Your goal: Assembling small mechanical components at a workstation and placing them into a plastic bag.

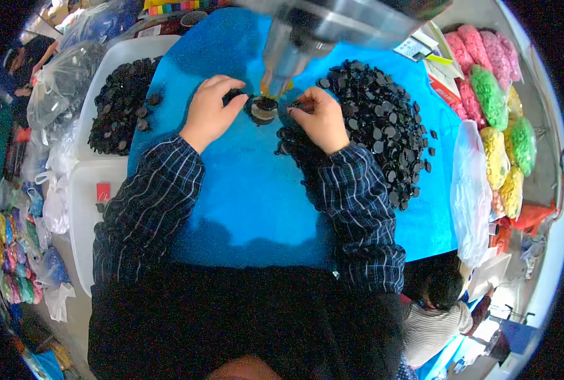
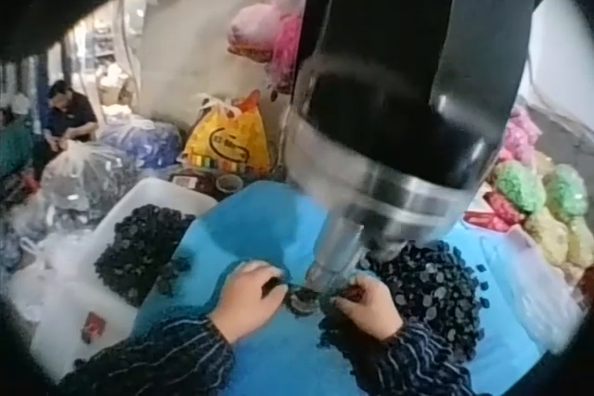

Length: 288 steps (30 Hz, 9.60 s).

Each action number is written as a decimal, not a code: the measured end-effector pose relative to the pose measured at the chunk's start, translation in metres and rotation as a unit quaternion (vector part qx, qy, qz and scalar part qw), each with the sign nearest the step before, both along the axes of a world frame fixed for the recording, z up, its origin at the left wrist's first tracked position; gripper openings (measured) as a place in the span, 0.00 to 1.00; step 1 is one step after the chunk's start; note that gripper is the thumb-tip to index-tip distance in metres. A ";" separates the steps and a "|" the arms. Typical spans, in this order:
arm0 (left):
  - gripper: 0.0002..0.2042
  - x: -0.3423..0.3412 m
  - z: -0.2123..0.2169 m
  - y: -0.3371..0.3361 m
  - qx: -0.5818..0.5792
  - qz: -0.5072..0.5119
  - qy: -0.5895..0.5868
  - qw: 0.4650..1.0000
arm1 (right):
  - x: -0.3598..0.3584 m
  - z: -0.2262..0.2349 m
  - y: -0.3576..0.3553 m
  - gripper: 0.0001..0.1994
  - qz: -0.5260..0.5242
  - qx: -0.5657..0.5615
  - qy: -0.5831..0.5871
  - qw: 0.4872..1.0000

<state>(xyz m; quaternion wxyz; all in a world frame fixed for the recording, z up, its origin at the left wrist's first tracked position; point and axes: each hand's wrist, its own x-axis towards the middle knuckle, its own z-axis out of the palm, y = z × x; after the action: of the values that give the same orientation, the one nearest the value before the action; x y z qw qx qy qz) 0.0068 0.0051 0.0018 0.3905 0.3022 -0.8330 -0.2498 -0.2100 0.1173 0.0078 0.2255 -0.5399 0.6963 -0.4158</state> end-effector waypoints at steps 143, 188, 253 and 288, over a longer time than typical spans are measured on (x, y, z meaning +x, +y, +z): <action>0.10 -0.004 0.004 0.001 -0.066 0.013 0.042 0.997 | 0.038 0.026 0.005 0.21 -0.007 0.049 0.258 0.965; 0.11 -0.005 0.003 0.001 -0.079 -0.003 0.052 0.995 | -0.013 0.009 0.009 0.12 -0.030 0.003 -0.134 0.990; 0.10 -0.004 -0.005 -0.002 -0.033 0.016 0.044 0.998 | 0.014 0.031 0.020 0.19 0.100 -0.054 0.138 0.984; 0.12 -0.010 0.003 0.003 -0.112 -0.076 0.052 0.989 | 0.029 0.027 0.023 0.25 0.062 0.109 -0.013 0.992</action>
<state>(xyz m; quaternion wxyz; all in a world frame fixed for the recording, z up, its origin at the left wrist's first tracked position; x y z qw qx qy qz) -0.0034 0.0086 0.0044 0.4442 0.1793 -0.8549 -0.1990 -0.1814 0.1400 0.0348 0.3174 -0.5488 0.6994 -0.3299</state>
